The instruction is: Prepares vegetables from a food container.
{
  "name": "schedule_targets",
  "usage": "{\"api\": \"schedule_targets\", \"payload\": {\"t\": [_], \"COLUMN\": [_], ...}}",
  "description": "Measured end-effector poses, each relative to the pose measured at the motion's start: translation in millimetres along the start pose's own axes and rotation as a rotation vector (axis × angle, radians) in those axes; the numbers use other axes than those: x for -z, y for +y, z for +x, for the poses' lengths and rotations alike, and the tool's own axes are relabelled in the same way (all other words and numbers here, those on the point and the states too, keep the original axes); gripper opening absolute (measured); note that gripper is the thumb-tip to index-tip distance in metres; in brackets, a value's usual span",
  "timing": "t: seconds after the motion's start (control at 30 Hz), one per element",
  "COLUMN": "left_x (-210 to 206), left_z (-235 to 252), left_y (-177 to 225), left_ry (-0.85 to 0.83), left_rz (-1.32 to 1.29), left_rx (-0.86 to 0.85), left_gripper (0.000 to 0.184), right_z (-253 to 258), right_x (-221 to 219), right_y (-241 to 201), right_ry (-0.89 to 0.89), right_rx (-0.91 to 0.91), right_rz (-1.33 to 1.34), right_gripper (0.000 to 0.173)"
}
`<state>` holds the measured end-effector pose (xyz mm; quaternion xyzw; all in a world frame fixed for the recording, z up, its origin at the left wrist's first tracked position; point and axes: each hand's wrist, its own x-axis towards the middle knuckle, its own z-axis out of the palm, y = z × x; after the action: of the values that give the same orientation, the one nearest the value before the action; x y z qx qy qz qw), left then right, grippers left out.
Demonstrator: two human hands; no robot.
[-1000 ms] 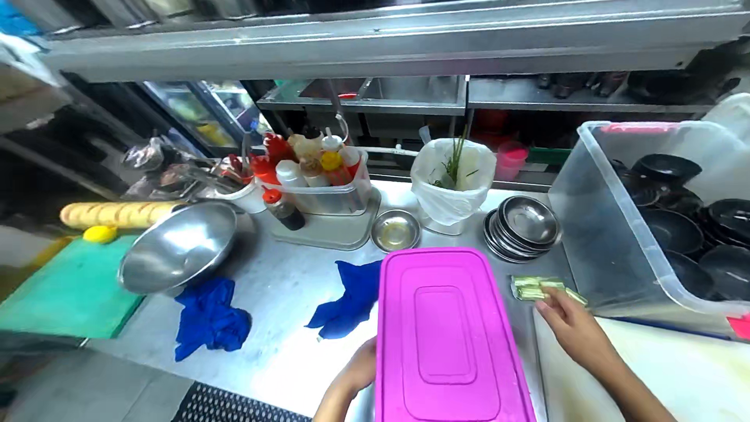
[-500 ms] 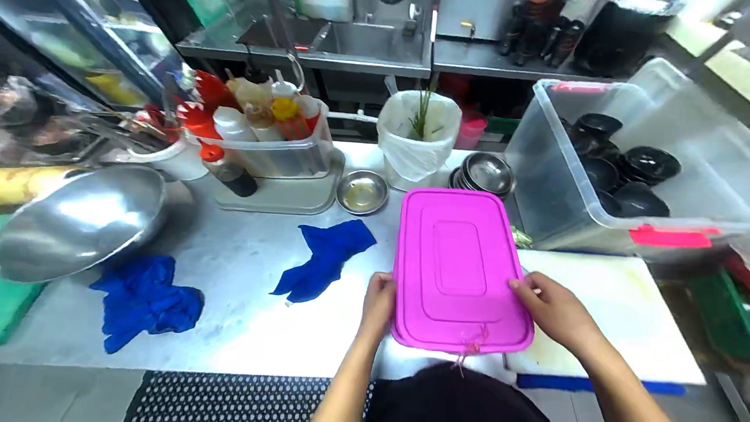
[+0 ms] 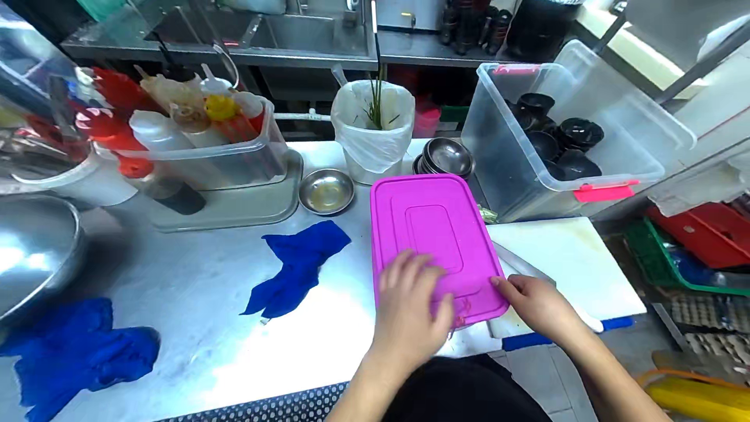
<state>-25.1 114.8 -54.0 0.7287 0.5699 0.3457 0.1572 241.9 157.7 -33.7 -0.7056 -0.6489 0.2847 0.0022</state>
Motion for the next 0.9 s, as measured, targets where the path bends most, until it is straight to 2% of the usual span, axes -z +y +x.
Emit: {"api": "schedule_targets", "payload": {"t": [0.1, 0.23, 0.43, 0.7, 0.83, 0.9], "left_x": [-14.8, -14.5, -22.8, -22.0, -23.7, -24.7], "left_z": [-1.3, 0.0, -1.2, -2.4, -2.0, -0.9], "left_y": [14.6, 13.5, 10.4, 7.9, 9.3, 11.1], "left_ry": [-0.197, -0.292, -0.284, -0.294, -0.299, -0.3], "left_rz": [0.079, 0.134, 0.32, 0.389, 0.4, 0.414], "left_rx": [-0.101, -0.159, -0.184, -0.211, -0.218, -0.222], "left_gripper": [0.046, 0.062, 0.065, 0.066, 0.065, 0.066], "right_z": [-0.4, -1.2, -6.3, -13.8, -10.2, -3.8], "right_x": [-4.7, -9.0, -16.5, -26.7, -23.6, -15.4], "right_y": [1.4, 4.7, 0.3, -3.2, 3.4, 7.4], "right_ry": [0.035, 0.075, 0.111, 0.111, 0.014, -0.059], "right_rx": [0.008, 0.025, 0.033, 0.029, 0.032, 0.039], "right_rz": [0.047, 0.141, 0.281, 0.439, 0.439, 0.354], "right_gripper": [0.054, 0.053, 0.049, 0.041, 0.039, 0.043]}}
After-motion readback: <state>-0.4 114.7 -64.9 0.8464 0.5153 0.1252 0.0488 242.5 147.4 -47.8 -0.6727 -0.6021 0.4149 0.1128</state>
